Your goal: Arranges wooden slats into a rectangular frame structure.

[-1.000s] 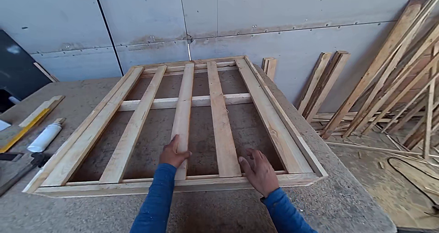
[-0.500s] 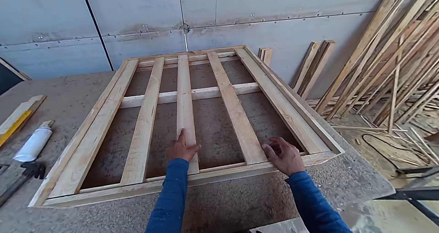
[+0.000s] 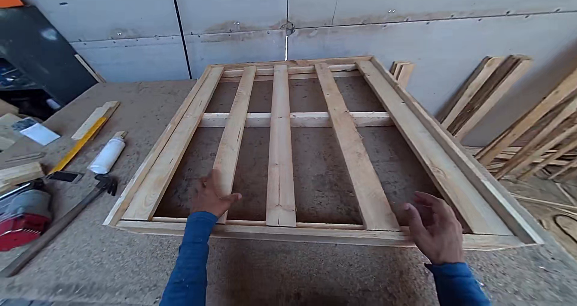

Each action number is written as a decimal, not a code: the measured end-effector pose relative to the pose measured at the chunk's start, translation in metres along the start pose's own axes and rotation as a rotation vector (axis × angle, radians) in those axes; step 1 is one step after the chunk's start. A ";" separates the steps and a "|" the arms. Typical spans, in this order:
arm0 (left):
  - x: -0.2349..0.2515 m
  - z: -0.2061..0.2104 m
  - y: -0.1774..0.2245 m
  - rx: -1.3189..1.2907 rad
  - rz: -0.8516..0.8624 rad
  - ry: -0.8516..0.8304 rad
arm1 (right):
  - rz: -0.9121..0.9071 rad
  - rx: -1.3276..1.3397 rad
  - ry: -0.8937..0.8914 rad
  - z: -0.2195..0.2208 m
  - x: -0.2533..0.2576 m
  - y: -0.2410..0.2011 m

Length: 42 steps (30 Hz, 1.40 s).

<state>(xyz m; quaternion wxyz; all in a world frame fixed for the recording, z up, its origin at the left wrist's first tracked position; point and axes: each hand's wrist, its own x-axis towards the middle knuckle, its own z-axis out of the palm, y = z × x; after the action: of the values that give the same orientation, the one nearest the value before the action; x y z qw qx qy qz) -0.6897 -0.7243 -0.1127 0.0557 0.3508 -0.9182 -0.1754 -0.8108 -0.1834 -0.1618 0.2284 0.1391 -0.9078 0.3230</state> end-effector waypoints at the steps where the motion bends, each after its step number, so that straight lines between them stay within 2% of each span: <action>1: 0.006 0.003 -0.003 -0.011 -0.036 -0.077 | -0.013 0.029 0.046 0.001 0.000 -0.018; 4: 0.011 0.003 -0.002 -0.017 -0.075 -0.139 | -0.095 0.110 0.117 0.018 -0.006 -0.076; 7: 0.016 0.002 -0.001 0.006 -0.108 -0.157 | -0.120 0.184 0.046 0.050 -0.017 -0.117; 10: 0.028 0.006 -0.003 -0.015 -0.116 -0.172 | -0.129 0.126 -0.060 0.085 -0.026 -0.122; 13: 0.029 0.006 -0.007 -0.012 -0.110 -0.203 | -0.141 0.047 -0.059 0.091 -0.031 -0.114; 16: 0.031 0.006 -0.008 -0.018 -0.094 -0.211 | -0.001 0.035 -0.093 0.087 -0.025 -0.129; 19: 0.030 0.007 -0.010 0.005 -0.078 -0.216 | 0.200 0.089 -0.238 0.101 -0.009 -0.172; 22: 0.027 0.012 -0.011 0.058 -0.061 -0.226 | 0.437 0.334 -0.362 0.132 0.009 -0.218; 24: 0.025 0.016 -0.012 0.050 -0.048 -0.199 | 0.611 0.496 -0.418 0.153 0.021 -0.233; 26: 0.024 0.017 -0.013 0.035 -0.028 -0.188 | 0.689 0.545 -0.446 0.176 0.029 -0.237; 29: 0.024 0.019 -0.011 0.084 -0.002 -0.197 | 0.650 0.502 -0.522 0.194 0.034 -0.237; 33: 0.026 0.021 -0.007 0.111 -0.003 -0.204 | 0.617 0.528 -0.553 0.190 0.035 -0.239; 37: 0.023 0.022 -0.007 0.087 -0.020 -0.207 | 0.661 0.608 -0.546 0.185 0.034 -0.244; 42: 0.020 0.029 -0.007 0.061 -0.021 -0.111 | 0.645 0.628 -0.520 0.193 0.034 -0.234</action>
<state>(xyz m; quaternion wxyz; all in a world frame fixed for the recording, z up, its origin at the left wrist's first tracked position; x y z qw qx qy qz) -0.7067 -0.7342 -0.1427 -0.0081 0.3518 -0.9210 -0.1670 -0.8089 -0.4887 -0.1552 -0.1685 -0.0102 -0.7908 0.5883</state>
